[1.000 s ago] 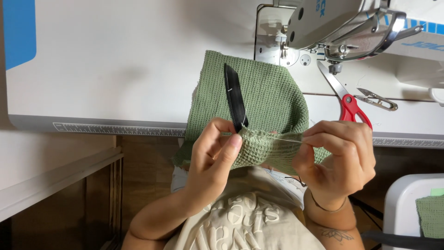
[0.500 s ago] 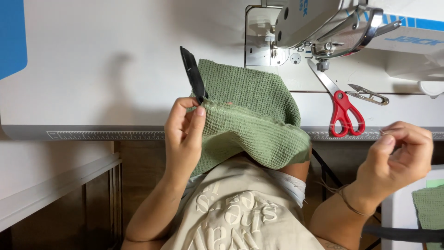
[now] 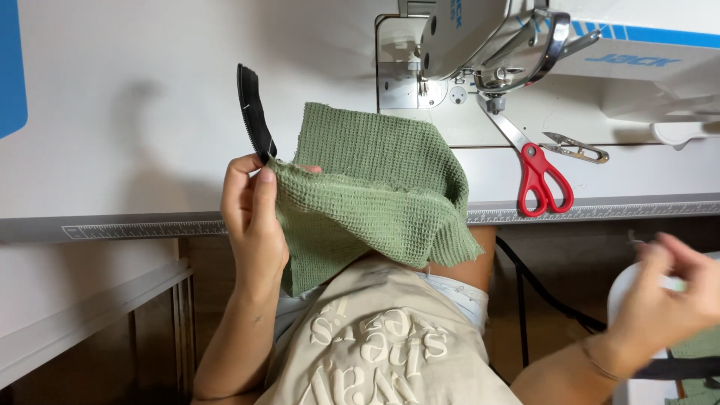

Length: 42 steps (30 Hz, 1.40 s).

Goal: Aligning a zipper to a piece of fabric and trimming the excess zipper tape with scissors at a sewing station

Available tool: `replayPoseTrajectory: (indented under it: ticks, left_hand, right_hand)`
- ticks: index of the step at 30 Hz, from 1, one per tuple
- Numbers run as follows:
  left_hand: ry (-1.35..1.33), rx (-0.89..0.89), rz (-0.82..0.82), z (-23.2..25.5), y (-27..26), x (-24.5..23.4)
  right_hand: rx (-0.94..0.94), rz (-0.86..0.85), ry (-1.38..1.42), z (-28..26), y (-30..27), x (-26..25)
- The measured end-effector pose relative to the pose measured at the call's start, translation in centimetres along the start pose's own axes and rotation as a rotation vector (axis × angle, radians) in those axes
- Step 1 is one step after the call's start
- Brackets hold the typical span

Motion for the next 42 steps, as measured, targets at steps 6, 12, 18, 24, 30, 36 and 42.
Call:
replayPoseTrajectory:
  ticks: [6, 12, 18, 24, 30, 36, 42]
  left_hand:
    - [0.01, 0.319, 0.249, 3.6, -0.8, -2.0]
    - [-0.017, 0.624, 0.526, 9.3, 1.1, -11.9]
    - [-0.563, 0.579, -0.286, 1.1, -0.4, -33.9]
    - [-0.969, 0.42, -1.135, -4.1, -6.1, -45.7]
    - [-0.631, 0.143, -1.613, 10.7, -2.7, -17.1]
    - [0.269, -0.048, -1.309, -0.3, -3.5, -4.2]
    - [0.847, 0.673, -0.711, -6.6, 1.4, 0.5]
  right_hand:
    - [-0.313, -0.908, 0.812, -18.2, -1.8, 4.2]
    - [-0.662, -0.82, 1.005, -26.9, 0.6, 3.4]
    - [-0.757, -0.225, 0.882, -37.7, 10.9, 3.2]
    - [-0.538, 0.309, 1.007, -41.9, 18.4, 3.8]
    - [-0.361, 0.257, 1.095, -37.2, 11.6, 4.1]
    - [-0.552, -0.537, 0.812, -29.5, 1.4, 13.6]
    - [-0.193, -0.466, 0.75, -28.5, 1.6, 11.8]
Point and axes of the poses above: each hand's wrist, its own y-axis towards the middle knuckle, its own x-axis out of the palm, z = x × y, the point moved 3 cm from there along y, towards the middle knuckle, and after that the axes turned 4 degrees about z, right-handed, at the moved point
